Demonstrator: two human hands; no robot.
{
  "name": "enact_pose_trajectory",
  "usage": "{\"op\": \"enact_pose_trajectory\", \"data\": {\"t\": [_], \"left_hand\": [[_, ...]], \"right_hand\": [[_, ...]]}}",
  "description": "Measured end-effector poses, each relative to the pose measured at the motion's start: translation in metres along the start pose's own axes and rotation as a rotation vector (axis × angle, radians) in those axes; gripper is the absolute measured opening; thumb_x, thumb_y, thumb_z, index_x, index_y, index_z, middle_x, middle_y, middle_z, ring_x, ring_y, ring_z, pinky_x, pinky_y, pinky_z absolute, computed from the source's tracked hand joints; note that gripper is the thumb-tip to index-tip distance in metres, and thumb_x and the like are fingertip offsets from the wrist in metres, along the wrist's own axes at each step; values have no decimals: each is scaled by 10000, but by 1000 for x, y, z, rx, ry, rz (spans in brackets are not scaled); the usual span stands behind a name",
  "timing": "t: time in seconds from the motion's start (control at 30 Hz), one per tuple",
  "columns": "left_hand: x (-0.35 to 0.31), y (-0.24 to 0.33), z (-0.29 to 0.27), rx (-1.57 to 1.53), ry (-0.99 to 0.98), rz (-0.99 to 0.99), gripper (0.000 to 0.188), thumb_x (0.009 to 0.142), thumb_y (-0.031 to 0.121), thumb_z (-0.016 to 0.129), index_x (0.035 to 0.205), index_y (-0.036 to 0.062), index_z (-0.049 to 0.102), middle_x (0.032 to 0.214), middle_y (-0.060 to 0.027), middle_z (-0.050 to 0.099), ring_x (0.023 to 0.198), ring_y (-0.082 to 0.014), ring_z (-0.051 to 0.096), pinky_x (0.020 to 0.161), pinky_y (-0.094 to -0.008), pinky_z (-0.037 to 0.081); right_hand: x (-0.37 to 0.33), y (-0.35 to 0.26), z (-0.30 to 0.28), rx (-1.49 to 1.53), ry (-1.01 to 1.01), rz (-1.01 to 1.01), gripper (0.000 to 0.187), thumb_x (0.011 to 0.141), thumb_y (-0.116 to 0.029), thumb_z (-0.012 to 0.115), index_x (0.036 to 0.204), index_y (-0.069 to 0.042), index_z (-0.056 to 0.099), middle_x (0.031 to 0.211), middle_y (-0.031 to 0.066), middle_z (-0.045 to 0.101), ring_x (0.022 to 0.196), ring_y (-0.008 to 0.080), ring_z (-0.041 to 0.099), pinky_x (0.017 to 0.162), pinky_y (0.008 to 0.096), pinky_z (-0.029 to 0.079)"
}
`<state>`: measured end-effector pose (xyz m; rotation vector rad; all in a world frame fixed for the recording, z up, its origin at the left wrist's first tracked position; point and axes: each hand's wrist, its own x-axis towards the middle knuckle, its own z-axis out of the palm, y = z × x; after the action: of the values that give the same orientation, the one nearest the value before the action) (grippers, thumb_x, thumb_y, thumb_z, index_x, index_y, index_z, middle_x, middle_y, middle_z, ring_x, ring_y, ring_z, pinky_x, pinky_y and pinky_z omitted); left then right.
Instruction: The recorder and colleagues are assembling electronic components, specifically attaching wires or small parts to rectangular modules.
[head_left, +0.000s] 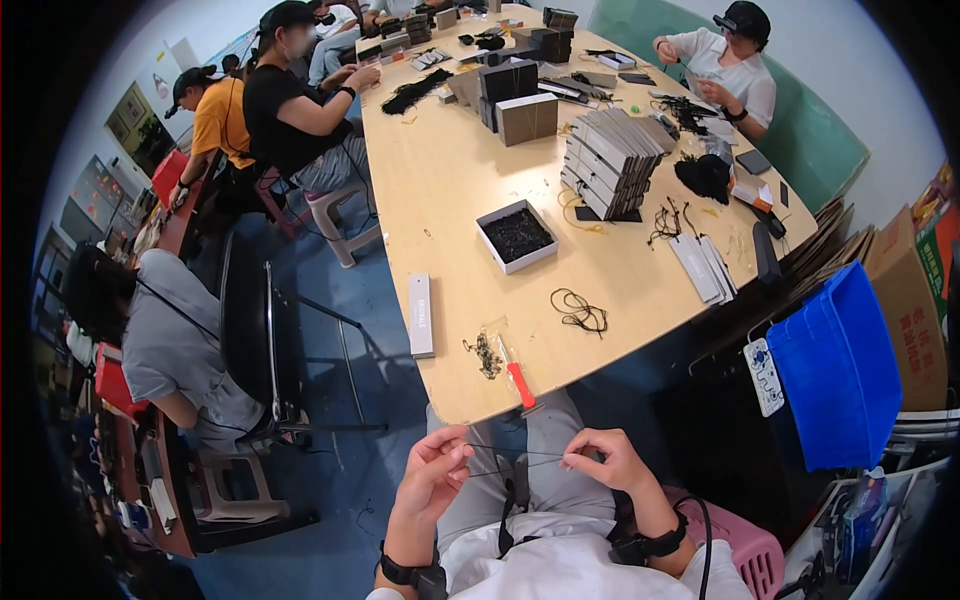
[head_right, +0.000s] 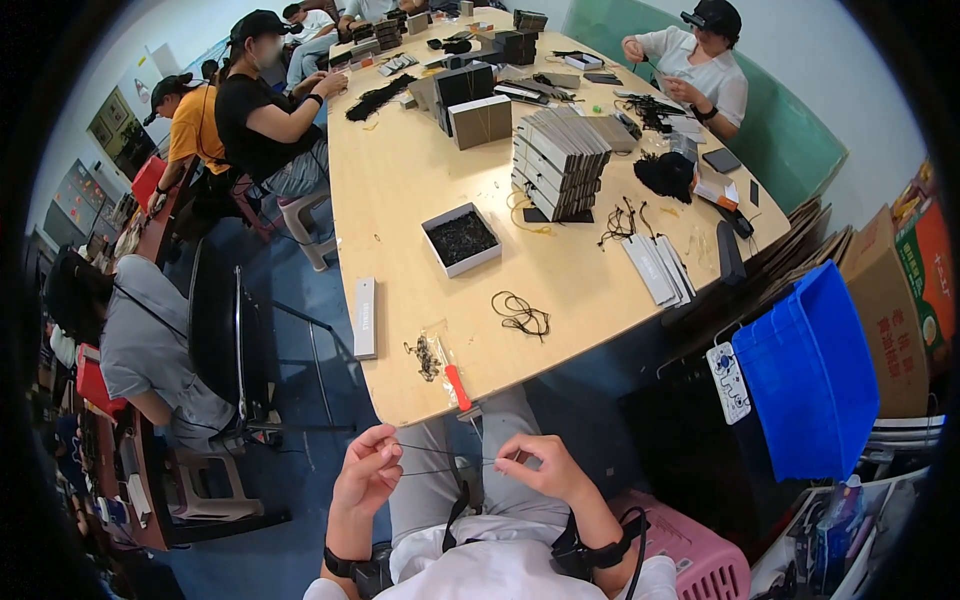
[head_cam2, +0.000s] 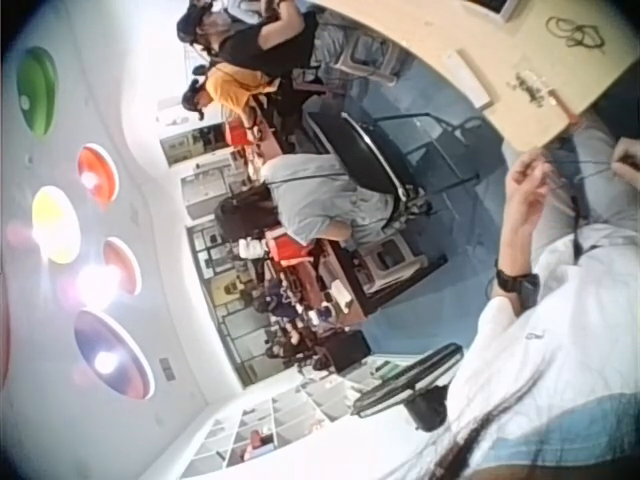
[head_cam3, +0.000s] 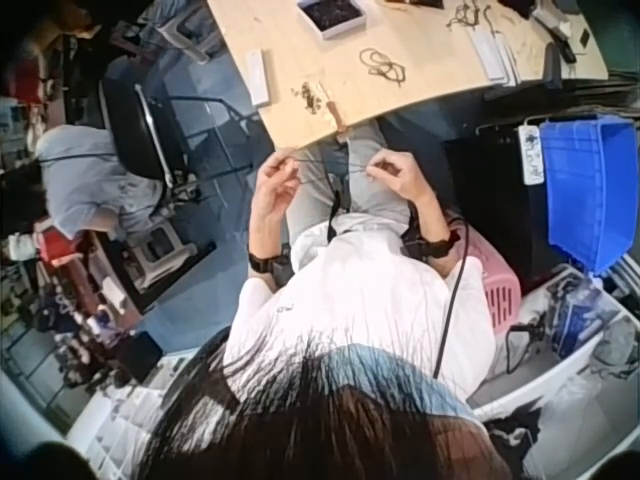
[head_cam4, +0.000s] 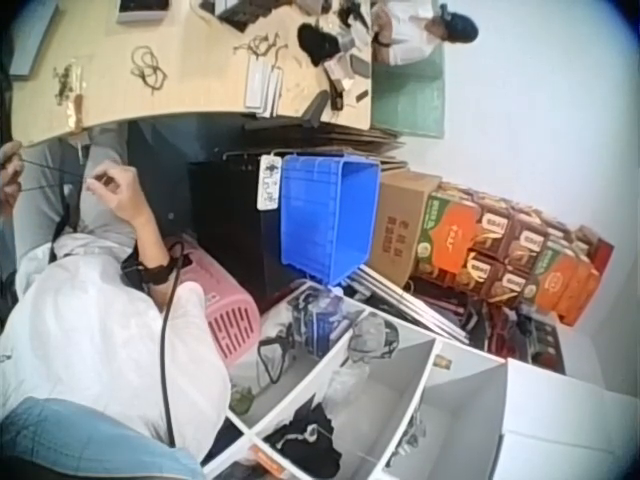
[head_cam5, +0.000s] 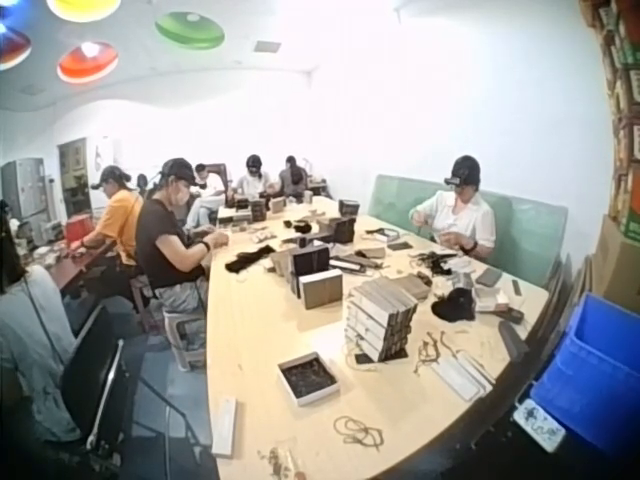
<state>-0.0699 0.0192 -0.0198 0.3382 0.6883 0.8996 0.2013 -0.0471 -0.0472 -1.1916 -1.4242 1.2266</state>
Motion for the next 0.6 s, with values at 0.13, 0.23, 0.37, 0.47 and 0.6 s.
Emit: {"op": "enact_pose_trajectory", "data": {"t": [0.13,0.23,0.37,0.47,0.6], "left_hand": [[1,6,-6,16,-78,-27,255,834,-74,610,1075,1,639,848,-98,655,575,-56,485,474,-172,367],[-2,7,-11,71,-101,-60,205,828,-80,615,1015,-2,646,857,-112,660,533,-55,446,455,-173,345],[-2,7,-18,102,-125,-66,118,824,-74,630,916,-7,663,876,-155,674,534,-72,446,476,-200,350],[-2,1,-23,53,-204,35,113,821,-74,634,871,22,671,878,-171,673,527,-73,446,478,-206,348],[-1,3,-24,-6,-220,70,117,815,-72,642,841,39,673,890,-183,671,533,-76,451,483,-208,345]], "right_hand": [[-2,2,0,16,-27,2,63,839,-52,645,858,8,650,760,80,688,692,140,679,629,242,519],[0,0,-4,41,-52,11,60,839,-54,647,854,4,651,751,72,689,685,136,678,626,241,519],[0,0,-8,32,-79,13,58,835,-59,654,852,-4,654,752,68,691,683,130,675,617,236,515],[2,-9,-10,15,-77,-10,63,832,-67,664,846,-7,652,744,66,689,675,121,669,604,231,507],[3,-13,-7,-64,-103,-12,72,830,-73,672,836,-7,645,733,63,683,658,114,658,592,230,499]]}}
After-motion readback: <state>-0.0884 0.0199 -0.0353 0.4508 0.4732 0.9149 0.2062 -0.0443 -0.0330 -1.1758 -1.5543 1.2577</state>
